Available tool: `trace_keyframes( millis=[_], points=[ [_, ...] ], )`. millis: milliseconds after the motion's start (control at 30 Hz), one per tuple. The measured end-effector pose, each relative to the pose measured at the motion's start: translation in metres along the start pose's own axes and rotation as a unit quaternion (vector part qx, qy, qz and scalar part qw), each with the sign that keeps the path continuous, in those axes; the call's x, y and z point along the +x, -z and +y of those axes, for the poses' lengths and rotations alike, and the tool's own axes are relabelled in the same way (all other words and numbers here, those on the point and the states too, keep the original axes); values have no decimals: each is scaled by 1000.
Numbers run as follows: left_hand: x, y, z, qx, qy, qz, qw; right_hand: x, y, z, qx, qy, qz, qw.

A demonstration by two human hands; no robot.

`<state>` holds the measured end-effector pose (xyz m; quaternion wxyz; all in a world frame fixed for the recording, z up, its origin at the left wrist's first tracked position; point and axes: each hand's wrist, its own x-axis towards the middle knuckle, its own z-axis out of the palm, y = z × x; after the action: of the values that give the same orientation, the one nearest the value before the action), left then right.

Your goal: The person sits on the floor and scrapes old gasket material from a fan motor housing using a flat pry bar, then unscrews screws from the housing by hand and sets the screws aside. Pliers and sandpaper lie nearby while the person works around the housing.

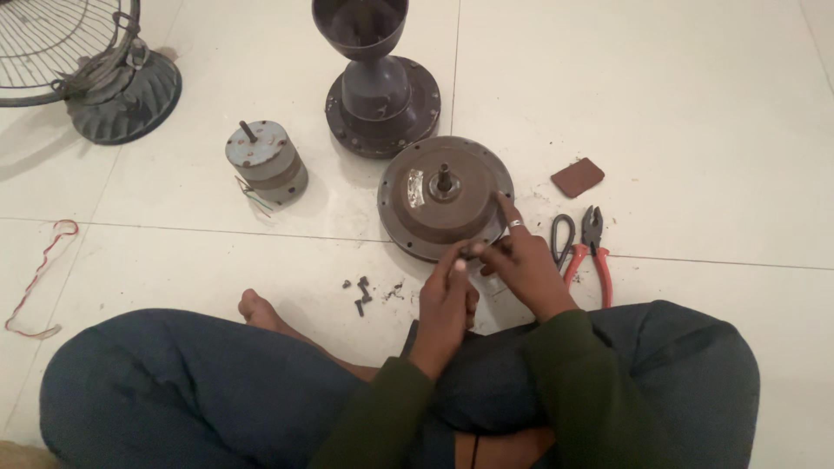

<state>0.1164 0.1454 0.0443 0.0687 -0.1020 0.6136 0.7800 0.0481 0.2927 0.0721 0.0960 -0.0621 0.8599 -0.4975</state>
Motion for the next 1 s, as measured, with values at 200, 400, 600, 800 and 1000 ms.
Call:
trace_keyframes(
  millis=[200,400,600,800,1000],
  points=[
    [-10,-3,7,-35,5,45,998,-3,-2,-14,-47,-20,-6,999],
    [-16,-1,8,-18,18,44,999,-2,-13,-20,-167,-21,71,983],
    [-41,-12,9,-79,44,59,994,0,-10,-17,-76,4,71,995],
    [-49,-13,11,-12,-5,54,998,-1,-4,-14,-49,-41,24,998],
    [-7,-14,8,-32,2,35,999,0,-7,-12,-80,32,46,995]
  ],
)
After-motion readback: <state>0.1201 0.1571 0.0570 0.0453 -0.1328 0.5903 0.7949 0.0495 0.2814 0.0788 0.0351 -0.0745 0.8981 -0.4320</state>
